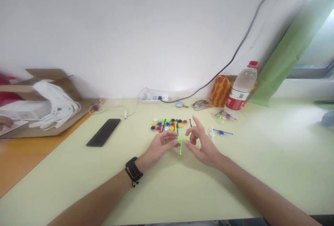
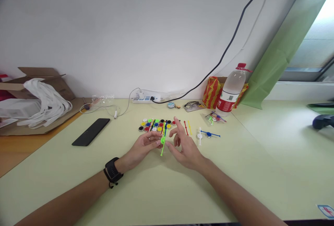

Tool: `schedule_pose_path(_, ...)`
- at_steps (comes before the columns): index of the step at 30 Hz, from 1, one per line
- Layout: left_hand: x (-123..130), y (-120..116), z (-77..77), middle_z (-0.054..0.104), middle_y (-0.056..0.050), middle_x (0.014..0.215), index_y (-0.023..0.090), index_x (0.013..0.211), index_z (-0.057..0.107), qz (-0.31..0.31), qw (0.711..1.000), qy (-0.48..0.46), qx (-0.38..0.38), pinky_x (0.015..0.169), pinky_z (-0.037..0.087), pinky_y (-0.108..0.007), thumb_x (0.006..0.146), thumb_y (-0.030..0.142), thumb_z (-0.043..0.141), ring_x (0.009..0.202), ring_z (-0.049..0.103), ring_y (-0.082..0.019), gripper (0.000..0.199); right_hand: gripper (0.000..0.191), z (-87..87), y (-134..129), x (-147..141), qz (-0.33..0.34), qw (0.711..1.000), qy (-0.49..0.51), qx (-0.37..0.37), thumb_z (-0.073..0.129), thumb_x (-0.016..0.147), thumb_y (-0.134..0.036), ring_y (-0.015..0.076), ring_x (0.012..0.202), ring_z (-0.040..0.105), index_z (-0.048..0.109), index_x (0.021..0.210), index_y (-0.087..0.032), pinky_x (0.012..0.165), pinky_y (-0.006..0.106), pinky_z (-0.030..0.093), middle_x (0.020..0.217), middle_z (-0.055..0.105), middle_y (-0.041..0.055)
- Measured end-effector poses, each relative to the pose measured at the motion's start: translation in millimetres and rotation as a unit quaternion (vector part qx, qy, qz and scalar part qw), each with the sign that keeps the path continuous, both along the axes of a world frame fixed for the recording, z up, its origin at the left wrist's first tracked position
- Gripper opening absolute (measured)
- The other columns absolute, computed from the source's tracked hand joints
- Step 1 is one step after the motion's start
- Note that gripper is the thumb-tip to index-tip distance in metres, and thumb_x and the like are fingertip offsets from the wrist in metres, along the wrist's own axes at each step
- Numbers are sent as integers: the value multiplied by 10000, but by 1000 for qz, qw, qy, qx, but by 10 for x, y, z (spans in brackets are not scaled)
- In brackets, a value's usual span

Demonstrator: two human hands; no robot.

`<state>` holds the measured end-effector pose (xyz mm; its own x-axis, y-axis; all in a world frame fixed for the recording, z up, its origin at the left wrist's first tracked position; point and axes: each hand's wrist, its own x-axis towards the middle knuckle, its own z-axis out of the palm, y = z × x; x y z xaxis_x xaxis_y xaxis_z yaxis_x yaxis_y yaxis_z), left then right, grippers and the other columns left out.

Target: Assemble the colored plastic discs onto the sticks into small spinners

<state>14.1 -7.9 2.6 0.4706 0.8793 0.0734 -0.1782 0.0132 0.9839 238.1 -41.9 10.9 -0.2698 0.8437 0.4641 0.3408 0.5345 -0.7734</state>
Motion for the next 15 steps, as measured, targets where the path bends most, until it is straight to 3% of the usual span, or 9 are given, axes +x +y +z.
schedule_pose_path(2,-2,9,-14,726,-87,1067,180,1097,714,2,1000,-5,-5,934,569,-408,830,342,821,956,714,-226,331,277,23,19,31,19,1000,-14,-18,498,1021,-448,157,692,553,662,1073,-231,664,311,482,942,612,52)
schedule_pose_path(4,-2,17,-22,725,-82,1049,173,1092,712,7,1000,-8,-11,928,571,-403,823,336,829,923,717,-214,335,498,55,41,48,42,997,-19,-54,384,1059,-475,152,628,518,589,697,-200,638,308,453,726,557,31)
schedule_pose_path(5,-1,19,-22,725,-79,1043,172,1090,711,10,1000,-9,-13,928,571,-400,821,331,831,919,716,-210,335,536,69,50,49,42,997,-14,-66,367,1063,-481,149,609,497,535,641,-198,622,303,436,663,516,18)
schedule_pose_path(7,2,16,-15,724,-72,1039,173,1088,711,12,1000,-11,-14,935,571,-399,820,325,833,930,712,-206,331,443,90,57,36,21,997,12,-71,430,1046,-487,151,625,487,564,739,-198,602,291,416,660,500,1)
schedule_pose_path(9,6,9,-1,724,-65,1027,175,1083,713,10,1000,-13,-14,937,572,-401,816,324,836,927,709,-203,329,277,95,49,11,11,997,43,-61,509,1021,-469,160,682,514,607,1037,-210,609,284,424,744,534,0)
schedule_pose_path(12,9,-1,19,723,-59,1009,175,1081,713,3,1000,-17,-14,936,571,-406,822,325,831,903,714,-200,323,385,74,23,-19,27,997,58,-53,525,1018,-418,162,707,531,490,1364,-253,623,287,442,815,549,3)
schedule_pose_path(15,5,-2,20,723,-66,1027,173,1086,711,1,1000,-18,-14,938,569,-407,828,320,826,918,718,-209,318,457,45,1,-27,30,998,37,-46,532,1012,-370,151,679,504,443,1451,-283,619,291,441,845,538,2)
